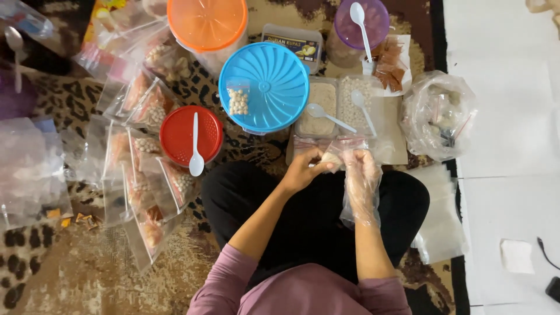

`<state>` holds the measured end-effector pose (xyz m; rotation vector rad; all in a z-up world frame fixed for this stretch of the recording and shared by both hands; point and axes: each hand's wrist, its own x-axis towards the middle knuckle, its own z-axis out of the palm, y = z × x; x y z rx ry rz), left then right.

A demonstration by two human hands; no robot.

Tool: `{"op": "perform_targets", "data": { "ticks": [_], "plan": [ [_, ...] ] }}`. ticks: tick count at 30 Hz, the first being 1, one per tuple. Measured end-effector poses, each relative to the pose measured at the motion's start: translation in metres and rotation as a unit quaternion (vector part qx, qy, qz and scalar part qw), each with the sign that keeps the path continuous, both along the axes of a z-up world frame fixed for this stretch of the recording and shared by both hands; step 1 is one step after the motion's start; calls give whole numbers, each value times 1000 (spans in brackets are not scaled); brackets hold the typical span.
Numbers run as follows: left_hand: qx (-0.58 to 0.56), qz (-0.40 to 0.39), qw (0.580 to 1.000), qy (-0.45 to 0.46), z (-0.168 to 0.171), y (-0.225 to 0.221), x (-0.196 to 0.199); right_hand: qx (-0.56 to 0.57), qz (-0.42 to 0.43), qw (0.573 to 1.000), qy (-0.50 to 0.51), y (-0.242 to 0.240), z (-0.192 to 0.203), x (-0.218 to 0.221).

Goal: A person sitting on the floor is manually packaging small food items into plastic bags using a spoon.

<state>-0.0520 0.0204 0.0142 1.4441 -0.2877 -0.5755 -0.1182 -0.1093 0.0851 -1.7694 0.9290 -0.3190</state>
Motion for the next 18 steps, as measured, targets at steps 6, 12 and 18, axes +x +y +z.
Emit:
{"op": "perform_targets", "data": {
  "ticks": [6, 12, 18],
  "plan": [
    [-114, 71, 985, 108, 2, 10, -38, -42, 32, 995, -83, 27, 44, -17],
    [-216, 94, 958, 162, 50, 20, -73, -43, 86, 984, -152, 31, 65, -42],
    [-184, 49, 974, 125, 59, 35, -88, -55, 114, 975, -182, 30, 75, -61]
  ]
}}
